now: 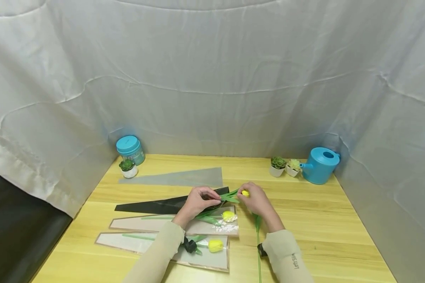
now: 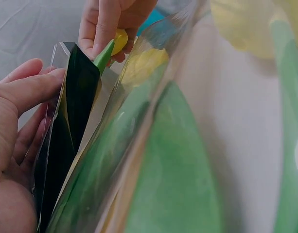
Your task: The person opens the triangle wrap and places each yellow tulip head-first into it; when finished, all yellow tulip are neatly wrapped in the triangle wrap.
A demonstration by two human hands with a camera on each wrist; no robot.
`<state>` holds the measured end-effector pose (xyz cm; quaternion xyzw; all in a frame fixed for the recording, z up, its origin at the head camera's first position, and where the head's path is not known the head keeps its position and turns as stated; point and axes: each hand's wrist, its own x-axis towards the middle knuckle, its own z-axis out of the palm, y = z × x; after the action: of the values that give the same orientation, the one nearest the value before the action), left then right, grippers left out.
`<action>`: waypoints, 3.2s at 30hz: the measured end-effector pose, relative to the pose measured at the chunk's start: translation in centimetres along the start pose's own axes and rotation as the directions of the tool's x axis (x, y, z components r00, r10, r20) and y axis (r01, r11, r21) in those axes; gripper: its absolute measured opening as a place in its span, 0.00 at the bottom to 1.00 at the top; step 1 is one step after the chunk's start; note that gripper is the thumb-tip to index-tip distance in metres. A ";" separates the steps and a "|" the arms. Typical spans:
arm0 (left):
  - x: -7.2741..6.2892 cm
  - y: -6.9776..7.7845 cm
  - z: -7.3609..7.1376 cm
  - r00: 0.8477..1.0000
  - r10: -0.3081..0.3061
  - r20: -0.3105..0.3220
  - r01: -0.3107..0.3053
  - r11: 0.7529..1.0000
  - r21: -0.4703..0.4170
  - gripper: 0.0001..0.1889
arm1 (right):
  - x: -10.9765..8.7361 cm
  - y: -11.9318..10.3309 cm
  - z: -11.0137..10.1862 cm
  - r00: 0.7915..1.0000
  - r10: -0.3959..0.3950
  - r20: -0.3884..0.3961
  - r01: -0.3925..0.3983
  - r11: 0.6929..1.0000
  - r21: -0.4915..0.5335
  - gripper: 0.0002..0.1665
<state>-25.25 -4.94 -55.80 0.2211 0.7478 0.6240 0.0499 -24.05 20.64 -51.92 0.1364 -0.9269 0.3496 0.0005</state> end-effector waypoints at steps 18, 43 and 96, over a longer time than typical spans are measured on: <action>0.1 -0.1 0.0 1.000 0.000 0.012 0.000 1.000 0.005 0.05 | 0.0 0.0 0.3 1.000 -0.005 -0.030 0.006 1.000 0.015 0.03; 0.0 -0.2 0.3 1.000 -0.009 0.021 0.009 1.000 -0.027 0.06 | -0.7 1.0 -0.2 0.999 0.036 -0.017 -0.034 0.994 0.102 0.09; 0.0 -0.3 1.0 0.998 0.015 0.054 -0.015 1.000 -0.015 0.06 | 0.0 -0.4 2.8 0.998 0.065 -0.018 -0.063 0.993 0.095 0.06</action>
<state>-24.99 -4.05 -56.27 0.2431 0.7401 0.6234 0.0669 -23.66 18.60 -53.77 0.1029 -0.9132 0.3943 -0.0074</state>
